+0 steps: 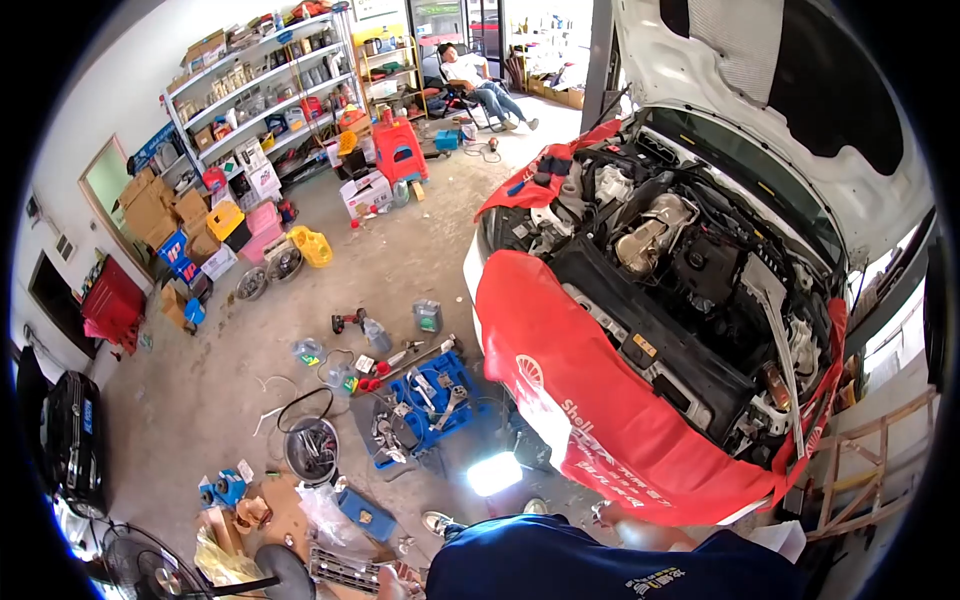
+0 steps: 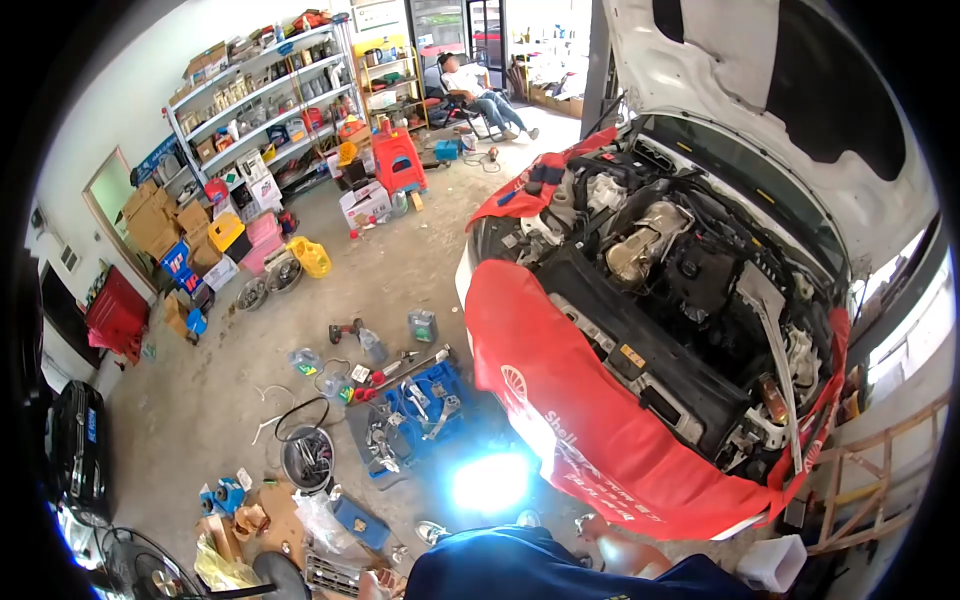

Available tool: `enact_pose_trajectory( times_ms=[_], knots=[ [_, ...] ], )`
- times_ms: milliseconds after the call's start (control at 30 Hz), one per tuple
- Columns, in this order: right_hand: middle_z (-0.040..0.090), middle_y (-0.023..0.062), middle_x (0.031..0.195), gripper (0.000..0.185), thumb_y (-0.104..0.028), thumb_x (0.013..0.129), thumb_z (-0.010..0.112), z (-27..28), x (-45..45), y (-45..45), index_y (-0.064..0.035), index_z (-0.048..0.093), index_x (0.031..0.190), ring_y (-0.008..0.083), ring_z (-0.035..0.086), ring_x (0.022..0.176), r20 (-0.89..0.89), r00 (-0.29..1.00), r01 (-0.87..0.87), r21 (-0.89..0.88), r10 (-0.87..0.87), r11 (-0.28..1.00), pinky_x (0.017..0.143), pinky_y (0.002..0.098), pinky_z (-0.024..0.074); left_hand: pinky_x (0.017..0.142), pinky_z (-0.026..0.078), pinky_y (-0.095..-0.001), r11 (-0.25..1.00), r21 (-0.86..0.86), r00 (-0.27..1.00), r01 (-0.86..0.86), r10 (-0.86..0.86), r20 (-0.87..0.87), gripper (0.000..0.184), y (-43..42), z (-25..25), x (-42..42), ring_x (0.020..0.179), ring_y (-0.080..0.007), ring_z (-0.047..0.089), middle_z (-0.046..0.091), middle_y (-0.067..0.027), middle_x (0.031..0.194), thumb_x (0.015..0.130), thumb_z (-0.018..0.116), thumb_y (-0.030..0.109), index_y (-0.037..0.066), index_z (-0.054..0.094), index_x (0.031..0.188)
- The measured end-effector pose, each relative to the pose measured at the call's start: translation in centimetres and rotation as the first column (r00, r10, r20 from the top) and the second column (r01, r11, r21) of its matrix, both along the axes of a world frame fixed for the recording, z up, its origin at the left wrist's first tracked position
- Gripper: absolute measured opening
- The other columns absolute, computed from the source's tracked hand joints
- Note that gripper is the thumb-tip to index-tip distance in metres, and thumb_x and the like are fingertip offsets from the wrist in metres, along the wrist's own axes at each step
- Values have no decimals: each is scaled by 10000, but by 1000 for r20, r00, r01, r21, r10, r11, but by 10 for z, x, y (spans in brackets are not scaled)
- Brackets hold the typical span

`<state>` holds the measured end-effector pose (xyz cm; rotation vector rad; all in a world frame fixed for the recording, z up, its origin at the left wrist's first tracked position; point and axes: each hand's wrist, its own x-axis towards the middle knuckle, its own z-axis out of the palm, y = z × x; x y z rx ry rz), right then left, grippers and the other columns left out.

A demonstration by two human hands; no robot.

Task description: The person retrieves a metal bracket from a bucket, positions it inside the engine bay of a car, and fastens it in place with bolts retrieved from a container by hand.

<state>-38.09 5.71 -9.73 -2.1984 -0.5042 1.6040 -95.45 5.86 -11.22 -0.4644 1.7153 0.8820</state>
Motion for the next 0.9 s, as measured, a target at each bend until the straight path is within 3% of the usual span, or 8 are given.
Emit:
enact_pose_trajectory(
  times_ms=[100,233,267,333,467,567,733,900],
  knots=[
    [707,94,827,283,-256,910,562,-28,16,-7,-17,661,1024,176,649,620,63,967,-244,-71,248,967,537,337,514,875,431,-442,997,56,998,-62,63,-13,369,9,-1,-6,1056,-226,549,621,-37,1063,933,352,394,129,566,1075],
    [672,73,815,252,-243,900,588,-19,20,10,-33,597,1039,172,666,674,-159,986,-52,-36,46,998,528,317,497,872,427,-451,936,212,959,-282,271,79,393,-30,-43,-29,1030,-261,555,604,-91,1090,937,374,355,88,538,1175],
    [665,83,841,264,-224,894,596,6,18,24,-25,571,1066,194,669,684,-65,939,-335,34,337,941,544,328,507,885,415,-459,853,253,877,-456,384,288,367,-48,-56,-39,1005,-279,559,584,-91,1095,934,380,305,85,521,1192],
    [659,94,865,256,-182,895,588,17,10,42,-23,549,1091,209,669,683,-277,947,-183,-47,164,982,561,326,517,809,467,-463,820,288,867,-495,487,103,389,-59,-46,-27,1034,-303,560,561,-103,1143,935,420,358,59,511,1167],
    [664,96,875,186,-192,932,525,2,10,77,-42,583,1025,192,665,704,-47,968,-248,-45,245,968,529,314,506,671,503,-433,751,150,765,-644,627,148,388,-80,-31,-34,900,-275,608,604,-113,1044,917,476,425,86,544,1094],
    [650,107,891,227,-208,927,502,14,-10,113,-69,544,1101,223,665,729,10,969,-244,-84,246,966,607,361,505,535,468,-401,676,-35,634,-736,707,313,344,-78,-43,-52,578,-192,578,594,-38,703,895,476,467,147,598,921],
    [657,98,802,210,-207,933,496,40,-101,154,-34,549,1041,211,651,640,120,954,-255,-154,274,955,550,351,519,618,496,-420,805,50,797,-592,575,184,343,-59,-47,-96,709,-211,625,629,-33,771,904,457,447,136,600,924],
    [619,111,790,137,-120,901,523,-14,-181,212,-62,560,1020,217,612,641,-370,841,-426,-6,394,905,508,330,469,729,511,-409,632,165,646,-757,685,338,248,-43,-74,-204,807,-248,599,611,-63,885,937,463,296,110,568,1064]
  ],
)
